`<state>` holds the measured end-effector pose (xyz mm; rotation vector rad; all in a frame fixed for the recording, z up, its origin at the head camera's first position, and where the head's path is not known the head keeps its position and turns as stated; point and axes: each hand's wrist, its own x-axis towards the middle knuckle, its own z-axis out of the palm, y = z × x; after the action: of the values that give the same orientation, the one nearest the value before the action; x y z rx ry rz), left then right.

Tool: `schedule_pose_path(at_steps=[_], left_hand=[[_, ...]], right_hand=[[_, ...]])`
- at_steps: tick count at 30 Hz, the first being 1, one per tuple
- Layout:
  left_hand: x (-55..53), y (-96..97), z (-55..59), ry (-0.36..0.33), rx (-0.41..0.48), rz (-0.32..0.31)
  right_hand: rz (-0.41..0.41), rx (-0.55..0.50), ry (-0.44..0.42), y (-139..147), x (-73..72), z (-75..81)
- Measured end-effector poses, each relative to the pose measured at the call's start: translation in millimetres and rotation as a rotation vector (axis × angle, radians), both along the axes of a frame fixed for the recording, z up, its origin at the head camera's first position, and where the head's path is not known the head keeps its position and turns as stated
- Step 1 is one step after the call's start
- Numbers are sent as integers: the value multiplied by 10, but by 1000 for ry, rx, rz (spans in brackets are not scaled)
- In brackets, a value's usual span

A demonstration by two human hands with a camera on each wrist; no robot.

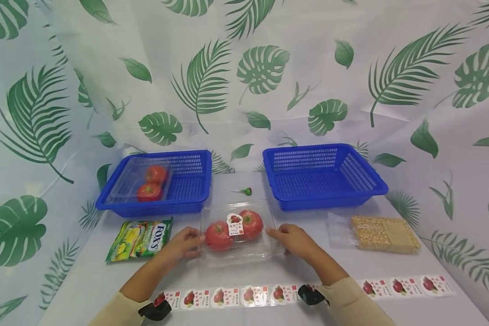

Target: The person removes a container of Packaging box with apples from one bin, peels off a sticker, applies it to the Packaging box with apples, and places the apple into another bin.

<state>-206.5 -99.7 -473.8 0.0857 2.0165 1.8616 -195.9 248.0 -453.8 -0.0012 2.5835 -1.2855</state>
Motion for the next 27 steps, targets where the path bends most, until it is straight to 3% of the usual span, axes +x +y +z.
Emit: schedule_pose_path(at_steps=[7, 14, 20, 27], left_hand=[[-11, -26, -44, -8, 48, -26], [0, -14, -20, -13, 43, -52], [-4, -18, 16, 12, 89, -56], [-11, -66, -16, 4, 106, -83]], right_hand=[[53, -235, -75, 40, 51, -2], [64, -422, -121, 106, 59, 69], [90, -518, -76, 163, 61, 141], [133, -544, -57, 215, 67, 192]])
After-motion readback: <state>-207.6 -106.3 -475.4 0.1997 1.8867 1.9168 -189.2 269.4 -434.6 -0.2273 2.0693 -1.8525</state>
